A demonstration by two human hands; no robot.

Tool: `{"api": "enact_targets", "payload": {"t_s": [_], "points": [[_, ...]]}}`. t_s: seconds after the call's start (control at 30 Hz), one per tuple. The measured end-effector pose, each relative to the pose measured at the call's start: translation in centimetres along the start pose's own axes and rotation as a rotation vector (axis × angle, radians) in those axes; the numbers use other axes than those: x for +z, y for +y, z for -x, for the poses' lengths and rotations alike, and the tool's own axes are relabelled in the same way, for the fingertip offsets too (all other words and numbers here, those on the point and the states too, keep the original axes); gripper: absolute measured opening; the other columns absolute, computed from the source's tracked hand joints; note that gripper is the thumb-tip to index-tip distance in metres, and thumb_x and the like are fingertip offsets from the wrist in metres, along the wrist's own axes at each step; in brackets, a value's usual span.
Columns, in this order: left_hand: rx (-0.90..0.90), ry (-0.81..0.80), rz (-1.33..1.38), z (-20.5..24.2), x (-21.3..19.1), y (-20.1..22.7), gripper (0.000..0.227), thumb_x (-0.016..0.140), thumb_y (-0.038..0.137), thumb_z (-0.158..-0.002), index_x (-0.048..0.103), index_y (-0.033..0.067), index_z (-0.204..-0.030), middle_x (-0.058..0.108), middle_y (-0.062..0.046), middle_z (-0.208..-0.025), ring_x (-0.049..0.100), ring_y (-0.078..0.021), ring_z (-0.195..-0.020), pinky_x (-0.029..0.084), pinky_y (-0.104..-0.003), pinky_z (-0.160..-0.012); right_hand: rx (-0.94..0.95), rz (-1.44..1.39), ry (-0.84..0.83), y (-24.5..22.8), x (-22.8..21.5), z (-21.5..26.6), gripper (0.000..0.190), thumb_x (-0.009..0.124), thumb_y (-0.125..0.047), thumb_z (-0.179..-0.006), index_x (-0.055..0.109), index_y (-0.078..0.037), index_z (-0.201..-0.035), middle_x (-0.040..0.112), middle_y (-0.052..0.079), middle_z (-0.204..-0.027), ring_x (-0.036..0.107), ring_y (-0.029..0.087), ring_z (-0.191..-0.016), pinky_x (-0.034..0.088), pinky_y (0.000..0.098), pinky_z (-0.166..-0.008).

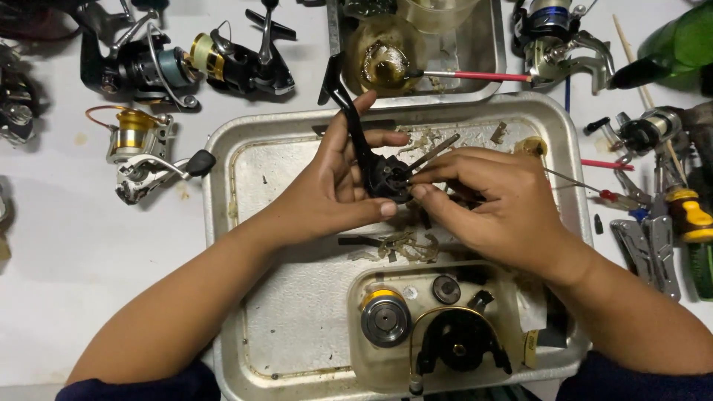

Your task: Disassembling and cleaning the internal components of a fishing reel using a small pick tool for maintenance.

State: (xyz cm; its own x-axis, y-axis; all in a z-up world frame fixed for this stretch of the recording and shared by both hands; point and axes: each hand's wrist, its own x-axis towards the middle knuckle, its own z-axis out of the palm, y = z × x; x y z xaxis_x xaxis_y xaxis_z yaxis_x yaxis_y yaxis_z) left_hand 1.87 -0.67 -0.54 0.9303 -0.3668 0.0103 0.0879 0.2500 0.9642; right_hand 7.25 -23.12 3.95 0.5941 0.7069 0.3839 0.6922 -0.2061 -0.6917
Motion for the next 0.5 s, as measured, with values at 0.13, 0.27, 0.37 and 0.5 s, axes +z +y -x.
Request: {"api": "enact_targets", "payload": {"t_s": [0.13, 0.27, 0.37, 0.5], "points": [[-0.01, 0.064, 0.03, -0.06, 0.24, 0.38, 0.102, 0.076, 0.001, -0.087, 0.009, 0.0201, -0.161, 0.055, -0.014, -0.135, 0.069, -0.0217, -0.113, 0.062, -0.033, -0.1, 0.023, 0.028, 0.023, -0.32, -0.2, -0.21, 0.007, 0.075, -0.001, -0.09, 0.075, 0.006, -0.093, 0.077, 0.017, -0.092, 0.075, 0.024, -0.081, 0.062, 0.0304, -0.073], [-0.075, 0.144, -0.052, -0.09, 0.18, 0.51, 0.1, 0.082, 0.003, -0.08, 0.021, 0.0222, -0.157, 0.057, -0.008, -0.116, 0.07, -0.0201, -0.101, 0.064, -0.029, -0.088, 0.007, 0.054, 0.012, -0.23, -0.23, -0.18, 0.008, 0.075, -0.001, -0.09, 0.074, 0.006, -0.092, 0.076, 0.017, -0.091, 0.074, 0.024, -0.081, 0.06, 0.0299, -0.072], [-0.037, 0.145, -0.038, -0.01, 0.19, 0.03, 0.096, 0.083, 0.002, -0.081, 0.024, 0.0214, -0.154, 0.058, -0.008, -0.116, 0.07, -0.0212, -0.104, 0.063, -0.031, -0.092, -0.003, 0.079, 0.016, -0.2, -0.23, -0.09, 0.006, 0.075, 0.0, -0.09, 0.074, 0.006, -0.091, 0.076, 0.016, -0.089, 0.073, 0.023, -0.079, 0.058, 0.0295, -0.07], [0.0, 0.153, -0.021, -0.01, 0.27, 0.01, 0.095, 0.083, -0.002, -0.08, 0.024, 0.0205, -0.152, 0.057, -0.008, -0.112, 0.069, -0.0206, -0.101, 0.063, -0.03, -0.091, -0.055, 0.105, 0.005, 0.08, -0.31, -0.04, 0.007, 0.072, 0.0, -0.091, 0.073, 0.007, -0.09, 0.075, 0.017, -0.087, 0.073, 0.024, -0.077, 0.058, 0.0291, -0.066]]}}
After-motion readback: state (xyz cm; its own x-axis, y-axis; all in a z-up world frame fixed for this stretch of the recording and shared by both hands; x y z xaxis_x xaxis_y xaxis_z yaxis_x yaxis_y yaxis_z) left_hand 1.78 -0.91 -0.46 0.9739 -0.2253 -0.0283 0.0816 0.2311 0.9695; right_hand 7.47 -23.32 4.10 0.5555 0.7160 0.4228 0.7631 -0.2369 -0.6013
